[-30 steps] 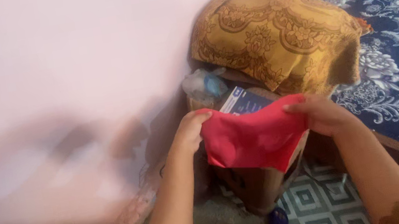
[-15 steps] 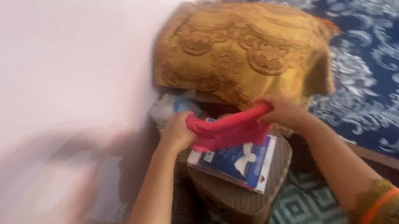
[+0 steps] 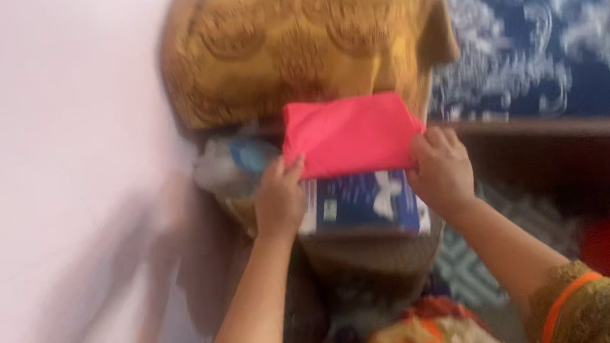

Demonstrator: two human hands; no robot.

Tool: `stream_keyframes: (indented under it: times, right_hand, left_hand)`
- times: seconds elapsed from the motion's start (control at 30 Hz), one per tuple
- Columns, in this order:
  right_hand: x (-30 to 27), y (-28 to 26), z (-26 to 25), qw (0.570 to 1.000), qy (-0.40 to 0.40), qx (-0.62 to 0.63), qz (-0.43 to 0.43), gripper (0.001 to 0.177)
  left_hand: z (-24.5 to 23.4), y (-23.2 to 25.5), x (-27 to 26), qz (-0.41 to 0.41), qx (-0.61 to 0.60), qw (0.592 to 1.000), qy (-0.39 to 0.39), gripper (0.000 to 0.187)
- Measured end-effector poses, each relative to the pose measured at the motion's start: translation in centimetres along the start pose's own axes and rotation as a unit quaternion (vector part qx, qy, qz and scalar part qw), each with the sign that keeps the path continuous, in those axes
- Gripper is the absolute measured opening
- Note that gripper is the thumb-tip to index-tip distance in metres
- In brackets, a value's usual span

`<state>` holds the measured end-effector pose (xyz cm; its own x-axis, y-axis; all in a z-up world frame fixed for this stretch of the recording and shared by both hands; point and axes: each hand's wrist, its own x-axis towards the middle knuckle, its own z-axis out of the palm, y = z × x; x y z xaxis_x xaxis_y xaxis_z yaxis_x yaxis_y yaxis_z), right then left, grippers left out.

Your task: The person folds a red cloth, picks up a yellow flower-shaped cushion and places it on a bed, smooths out the bedspread, handles a red spray bottle and places it on a shelf, and finally hangs a blue garment and a black garment on a wall rack.

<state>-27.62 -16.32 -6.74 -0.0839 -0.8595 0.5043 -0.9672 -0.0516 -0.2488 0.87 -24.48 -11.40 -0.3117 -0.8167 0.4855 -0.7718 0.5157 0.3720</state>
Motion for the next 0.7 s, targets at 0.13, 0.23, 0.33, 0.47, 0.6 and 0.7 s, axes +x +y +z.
stream_keyframes:
  times: [0.13, 0.23, 0.33, 0.47, 0.6, 0.7]
  right_hand:
    - [-8.7, 0.3, 5.1, 0.931, -0.354, -0.07, 0.064, 0.025]
    - [-11.8, 0.1, 6.2, 0.892, -0.434, -0.036, 0.121, 0.032]
    - [-11.9, 0.3, 5.6, 0.858, -0.444, 0.035, 0.256, 0.031]
    - [-11.8, 0.6, 5.1, 0.845, -0.433, 0.107, 0.296, 0.037]
    - [-12.7, 0.4, 4.0, 0.829, -0.393, 0.164, 0.362, 0.04]
    - [-12.8, 1.6, 3.4, 0.9, -0.327, 0.146, 0.25, 0.038]
  left_hand:
    - [2.5, -2.0, -7.8, -0.05, 0.048, 0.955, -0.289, 0.055]
    - [2.6, -1.6, -9.5, -0.104, 0.076, 0.906, -0.403, 0.072]
    - [2.1, -1.0, -8.7, -0.11, 0.092, 0.89, -0.433, 0.056]
    - [0.1, -0.3, -7.5, -0.165, 0.095, 0.88, -0.435, 0.047]
    - [-0.3, 0.4, -7.8, -0.174, 0.09, 0.915, -0.352, 0.052]
    - [1.1, 2.2, -6.9, -0.178, 0.077, 0.935, -0.298, 0.054]
